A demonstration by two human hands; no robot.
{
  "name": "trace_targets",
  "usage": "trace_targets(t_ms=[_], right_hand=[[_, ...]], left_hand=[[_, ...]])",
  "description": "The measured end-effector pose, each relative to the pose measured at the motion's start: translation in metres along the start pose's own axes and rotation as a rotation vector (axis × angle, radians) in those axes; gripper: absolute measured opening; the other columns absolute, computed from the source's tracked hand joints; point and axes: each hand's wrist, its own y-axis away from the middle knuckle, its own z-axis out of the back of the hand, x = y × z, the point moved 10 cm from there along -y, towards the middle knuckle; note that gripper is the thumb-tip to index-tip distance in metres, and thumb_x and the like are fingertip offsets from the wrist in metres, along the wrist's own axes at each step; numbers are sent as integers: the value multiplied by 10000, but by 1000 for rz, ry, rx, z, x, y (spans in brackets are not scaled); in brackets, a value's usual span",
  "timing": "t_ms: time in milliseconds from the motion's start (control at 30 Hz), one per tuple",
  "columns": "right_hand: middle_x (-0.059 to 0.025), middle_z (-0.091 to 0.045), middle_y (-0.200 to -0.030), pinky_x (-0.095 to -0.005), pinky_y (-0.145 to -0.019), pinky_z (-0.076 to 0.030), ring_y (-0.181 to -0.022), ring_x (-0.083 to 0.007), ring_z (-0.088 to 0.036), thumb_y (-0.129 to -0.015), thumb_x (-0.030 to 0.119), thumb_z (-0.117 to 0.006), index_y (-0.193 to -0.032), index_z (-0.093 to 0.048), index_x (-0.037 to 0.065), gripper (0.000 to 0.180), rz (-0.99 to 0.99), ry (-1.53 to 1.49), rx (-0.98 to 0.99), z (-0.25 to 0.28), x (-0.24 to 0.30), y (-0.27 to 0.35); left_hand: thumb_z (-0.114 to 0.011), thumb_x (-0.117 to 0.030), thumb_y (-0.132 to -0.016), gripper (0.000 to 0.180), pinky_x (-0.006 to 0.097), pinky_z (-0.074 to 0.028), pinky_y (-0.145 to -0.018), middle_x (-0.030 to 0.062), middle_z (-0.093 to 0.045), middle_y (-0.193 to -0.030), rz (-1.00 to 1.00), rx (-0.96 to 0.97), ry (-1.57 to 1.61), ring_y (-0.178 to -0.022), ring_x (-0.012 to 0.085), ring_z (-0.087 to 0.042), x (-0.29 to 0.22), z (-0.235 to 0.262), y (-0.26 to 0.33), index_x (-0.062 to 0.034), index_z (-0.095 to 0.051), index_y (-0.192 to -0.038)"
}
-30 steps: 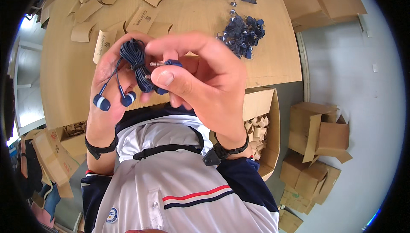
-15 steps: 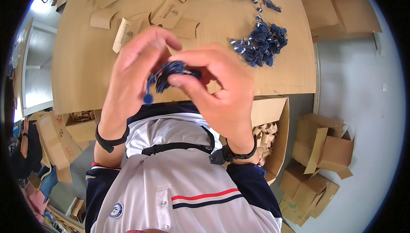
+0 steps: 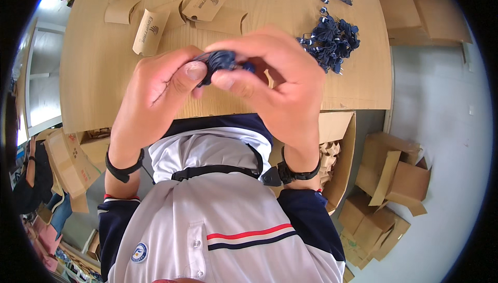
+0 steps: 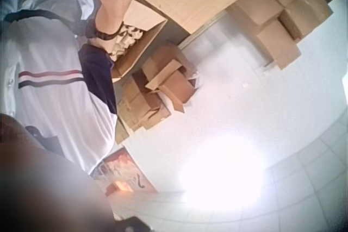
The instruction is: Placing bundled blue cables into cardboard envelopes.
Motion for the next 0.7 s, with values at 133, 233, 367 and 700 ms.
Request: trace_targets(t_ms=[133,233,367,700], right_hand=[[-131,-601,-957,-262,-729,-462,-824,-160,-559,-848,119,-703,-1023,-639,-59,258,266,73,-88,8,12,-9],[-195,-643,-1008,-301,-753,-516,-853,-205,-626,-875,102,-676,-1037,-626,-77,247,193,-349,-87,-5,2,-20],[-229,-671,-1004,-338,-767,-553,-849,-250,-672,-899,63,-646,-1046,-612,-100,223,126,-268,-58,-8,8,-21],[-223,-695,-922,-315,-731,-569,-783,-258,-694,-867,-45,-647,-1045,-610,-115,195,422,206,-157,10,48,-27]], left_hand=[[-482,-344,-1015,400,255,-386,-570,39,-576,-712,68,149,163,-615,94,-452,16,-3,3,11,-613,-885],[-459,-296,-1016,340,273,-428,-642,66,-598,-774,128,227,102,-695,123,-515,21,-4,5,2,-614,-969],[-451,-212,-984,283,307,-464,-799,115,-633,-1005,-83,114,-274,-926,203,-616,5,28,7,-8,-577,-1135],[-578,60,-741,528,370,-441,-988,61,-494,-1409,-427,107,-1243,-1238,253,-498,64,72,-10,-73,-536,-1250]])
